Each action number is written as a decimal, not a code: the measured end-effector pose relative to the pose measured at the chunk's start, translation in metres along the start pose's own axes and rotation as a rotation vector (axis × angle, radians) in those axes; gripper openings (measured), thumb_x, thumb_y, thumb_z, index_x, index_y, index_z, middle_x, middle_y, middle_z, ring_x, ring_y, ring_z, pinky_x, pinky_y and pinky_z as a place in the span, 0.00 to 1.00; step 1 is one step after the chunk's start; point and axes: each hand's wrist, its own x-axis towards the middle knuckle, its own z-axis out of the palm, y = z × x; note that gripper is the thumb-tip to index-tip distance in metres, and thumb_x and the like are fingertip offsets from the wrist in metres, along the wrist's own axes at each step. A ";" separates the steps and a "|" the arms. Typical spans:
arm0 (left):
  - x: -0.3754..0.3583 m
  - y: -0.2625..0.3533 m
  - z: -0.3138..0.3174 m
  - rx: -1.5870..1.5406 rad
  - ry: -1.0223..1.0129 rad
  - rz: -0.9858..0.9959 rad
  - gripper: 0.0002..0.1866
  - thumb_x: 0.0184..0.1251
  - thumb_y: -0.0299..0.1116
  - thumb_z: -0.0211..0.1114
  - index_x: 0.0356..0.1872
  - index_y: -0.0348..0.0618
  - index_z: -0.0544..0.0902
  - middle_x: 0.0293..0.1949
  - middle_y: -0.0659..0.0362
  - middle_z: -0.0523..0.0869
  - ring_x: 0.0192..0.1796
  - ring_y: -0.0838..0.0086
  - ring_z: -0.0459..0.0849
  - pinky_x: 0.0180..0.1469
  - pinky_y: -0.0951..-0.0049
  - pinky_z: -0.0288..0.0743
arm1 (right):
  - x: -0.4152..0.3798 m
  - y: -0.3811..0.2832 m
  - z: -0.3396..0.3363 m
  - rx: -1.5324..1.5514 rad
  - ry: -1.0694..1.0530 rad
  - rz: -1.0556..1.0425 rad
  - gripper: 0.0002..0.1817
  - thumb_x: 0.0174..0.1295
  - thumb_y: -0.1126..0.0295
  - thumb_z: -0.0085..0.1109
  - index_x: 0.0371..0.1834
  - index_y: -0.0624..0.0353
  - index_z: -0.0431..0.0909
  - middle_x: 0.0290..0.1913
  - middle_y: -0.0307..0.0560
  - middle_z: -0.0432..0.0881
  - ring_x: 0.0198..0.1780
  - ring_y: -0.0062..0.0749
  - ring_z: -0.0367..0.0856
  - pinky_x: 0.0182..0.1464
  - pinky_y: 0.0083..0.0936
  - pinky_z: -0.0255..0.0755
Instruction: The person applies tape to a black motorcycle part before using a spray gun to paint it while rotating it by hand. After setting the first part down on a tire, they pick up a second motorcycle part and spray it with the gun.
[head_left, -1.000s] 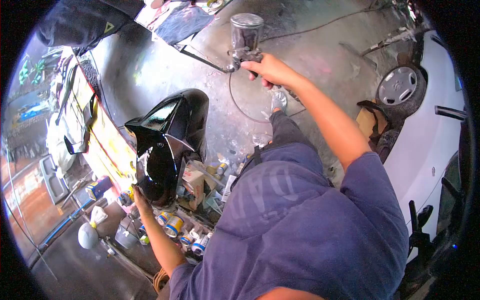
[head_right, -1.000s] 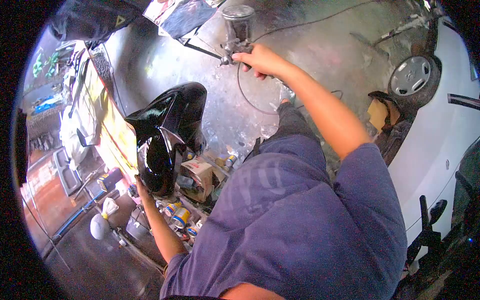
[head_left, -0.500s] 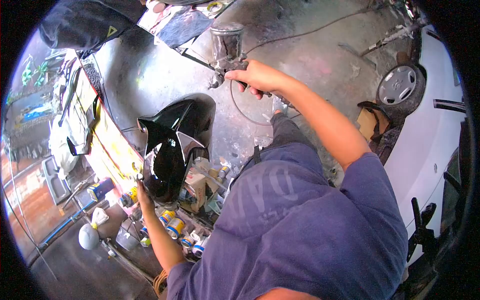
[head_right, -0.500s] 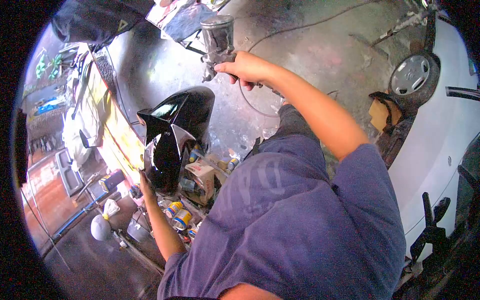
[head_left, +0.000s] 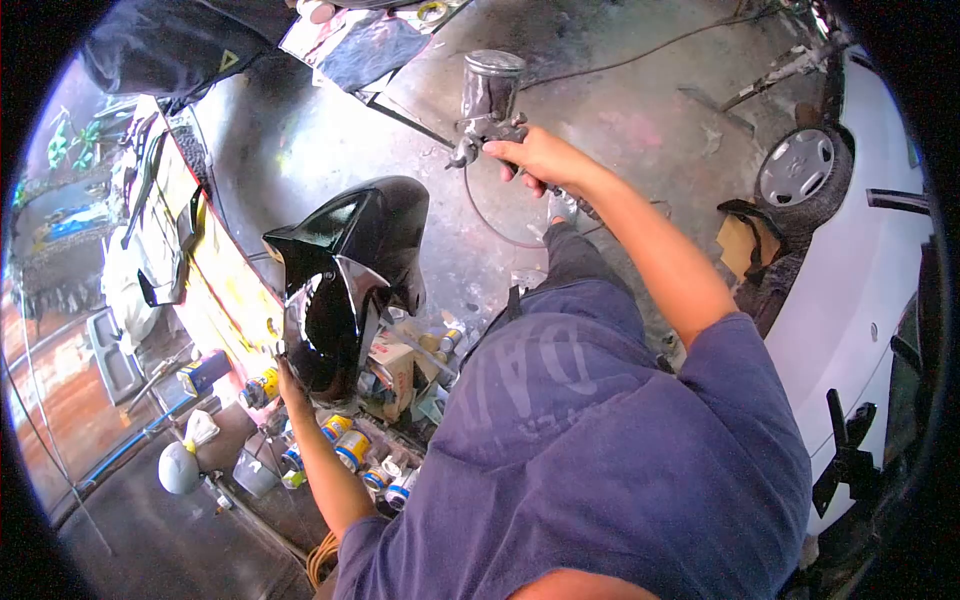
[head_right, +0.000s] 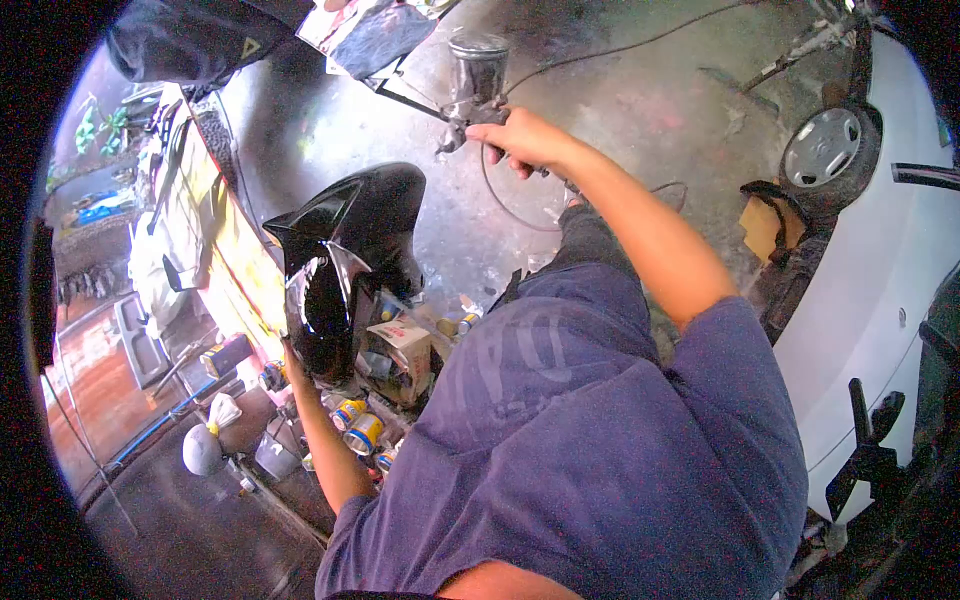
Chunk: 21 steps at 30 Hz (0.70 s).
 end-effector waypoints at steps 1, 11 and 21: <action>-0.003 0.003 0.000 -0.036 0.002 -0.025 0.32 0.82 0.53 0.46 0.69 0.33 0.71 0.64 0.52 0.80 0.65 0.66 0.79 0.69 0.65 0.69 | 0.012 0.012 -0.003 0.001 0.018 0.013 0.24 0.64 0.47 0.66 0.35 0.62 0.80 0.24 0.40 0.80 0.15 0.19 0.69 0.15 0.23 0.68; 0.018 -0.029 -0.019 -0.193 -0.070 -0.037 0.34 0.80 0.55 0.48 0.70 0.34 0.70 0.67 0.52 0.77 0.68 0.64 0.75 0.71 0.62 0.66 | -0.004 0.010 0.004 -0.135 0.115 -0.052 0.26 0.63 0.47 0.65 0.29 0.64 0.79 0.23 0.41 0.79 0.15 0.24 0.73 0.16 0.27 0.71; 0.023 -0.028 0.005 -0.124 -0.073 -0.003 0.36 0.80 0.56 0.49 0.73 0.34 0.65 0.72 0.53 0.72 0.73 0.65 0.70 0.75 0.65 0.60 | -0.126 -0.064 0.038 0.012 -0.084 -0.212 0.22 0.67 0.52 0.64 0.29 0.62 0.80 0.25 0.39 0.82 0.15 0.21 0.73 0.17 0.24 0.71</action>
